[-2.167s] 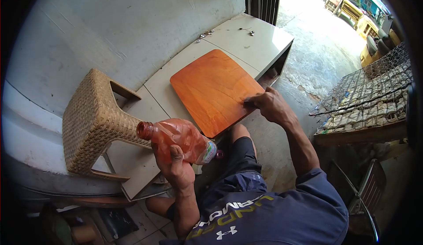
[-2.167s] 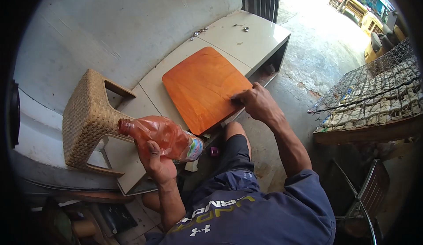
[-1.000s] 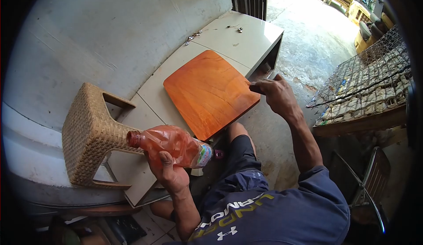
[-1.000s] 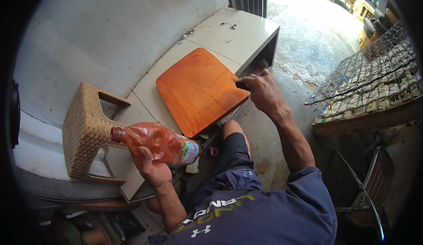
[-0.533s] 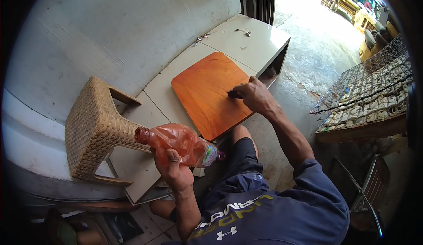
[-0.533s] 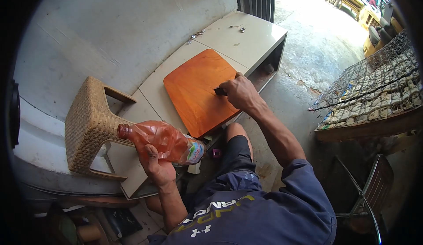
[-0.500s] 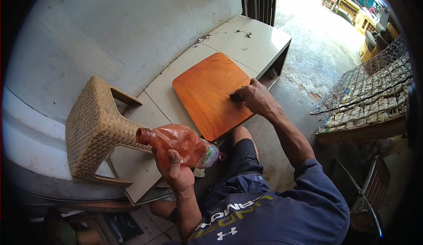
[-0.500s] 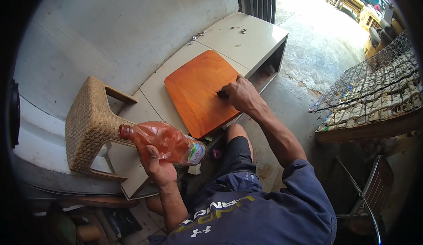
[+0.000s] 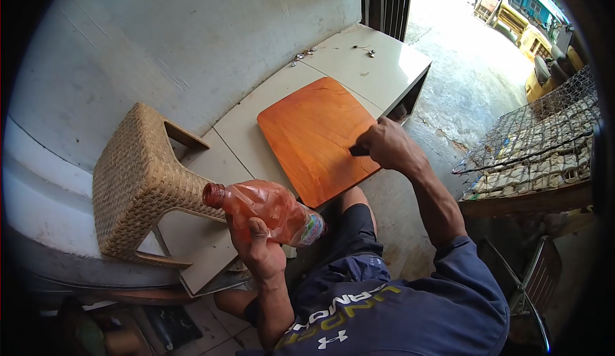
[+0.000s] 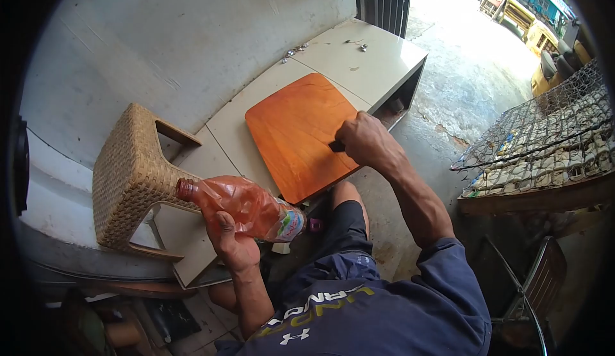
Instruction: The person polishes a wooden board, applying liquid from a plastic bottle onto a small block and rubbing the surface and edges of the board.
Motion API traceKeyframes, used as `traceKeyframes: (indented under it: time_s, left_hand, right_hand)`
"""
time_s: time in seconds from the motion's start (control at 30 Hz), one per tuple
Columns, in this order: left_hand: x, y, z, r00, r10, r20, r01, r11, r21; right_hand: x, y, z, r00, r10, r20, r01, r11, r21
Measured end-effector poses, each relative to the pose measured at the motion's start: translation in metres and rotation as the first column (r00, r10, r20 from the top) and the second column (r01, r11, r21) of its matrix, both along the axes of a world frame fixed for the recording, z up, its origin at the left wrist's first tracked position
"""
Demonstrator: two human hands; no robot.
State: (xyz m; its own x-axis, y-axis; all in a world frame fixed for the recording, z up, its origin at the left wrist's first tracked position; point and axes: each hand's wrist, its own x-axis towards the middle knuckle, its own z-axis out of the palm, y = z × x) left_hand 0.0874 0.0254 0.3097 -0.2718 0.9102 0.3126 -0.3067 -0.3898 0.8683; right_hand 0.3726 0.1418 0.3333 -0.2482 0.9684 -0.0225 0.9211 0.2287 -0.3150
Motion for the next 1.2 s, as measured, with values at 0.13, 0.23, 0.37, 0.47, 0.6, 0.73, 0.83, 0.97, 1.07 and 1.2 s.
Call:
traceKeyframes:
  time_s: [0.13,0.23,0.37,0.47,0.6,0.73,0.83,0.97,1.07,1.2]
  left_hand:
    - [-0.002,0.0,-0.003,1.0,-0.016,0.016,0.016,1.0,-0.004]
    - [-0.001,-0.003,-0.001,1.0,-0.018,0.018,0.018,1.0,0.006]
    - [-0.001,-0.007,-0.005,0.999,-0.035,0.024,0.035,0.999,0.003]
    - [0.003,-0.008,0.002,0.999,-0.027,0.023,0.027,1.0,-0.004]
    - [0.005,-0.012,-0.001,0.999,-0.036,0.026,0.036,0.999,-0.008]
    - [0.007,-0.011,-0.003,1.0,-0.008,0.03,0.007,1.0,0.004]
    - [0.007,-0.006,-0.009,0.998,-0.012,0.061,0.013,1.0,-0.009]
    - [0.006,-0.003,-0.013,0.998,-0.069,-0.01,0.068,0.997,-0.048]
    - [0.007,-0.003,-0.007,0.998,-0.063,-0.015,0.062,0.997,-0.056]
    - [0.004,-0.004,-0.009,0.999,-0.044,0.008,0.044,0.997,-0.063]
  right_hand:
    - [-0.006,0.021,-0.021,0.992,0.099,-0.084,-0.095,0.994,0.052]
    - [-0.011,0.029,-0.007,0.997,0.056,-0.046,-0.054,0.998,0.034]
    - [-0.015,0.046,-0.01,0.999,0.047,-0.005,-0.046,0.997,0.067]
    - [-0.031,0.075,0.008,0.996,0.026,-0.089,-0.027,0.999,-0.016]
    - [-0.059,0.194,-0.024,0.987,-0.056,-0.154,0.112,0.915,0.387]
    - [-0.061,0.243,-0.04,0.997,-0.077,0.018,0.074,0.986,0.148]
    - [-0.048,0.206,-0.044,0.997,-0.068,-0.023,0.071,0.986,0.148]
    - [-0.023,0.105,-0.042,1.0,-0.008,0.016,0.006,0.99,0.138]
    - [-0.004,0.027,-0.046,0.999,0.006,-0.044,0.006,0.963,0.269]
    - [0.009,-0.008,-0.019,0.995,-0.002,-0.1,0.012,0.995,0.098]
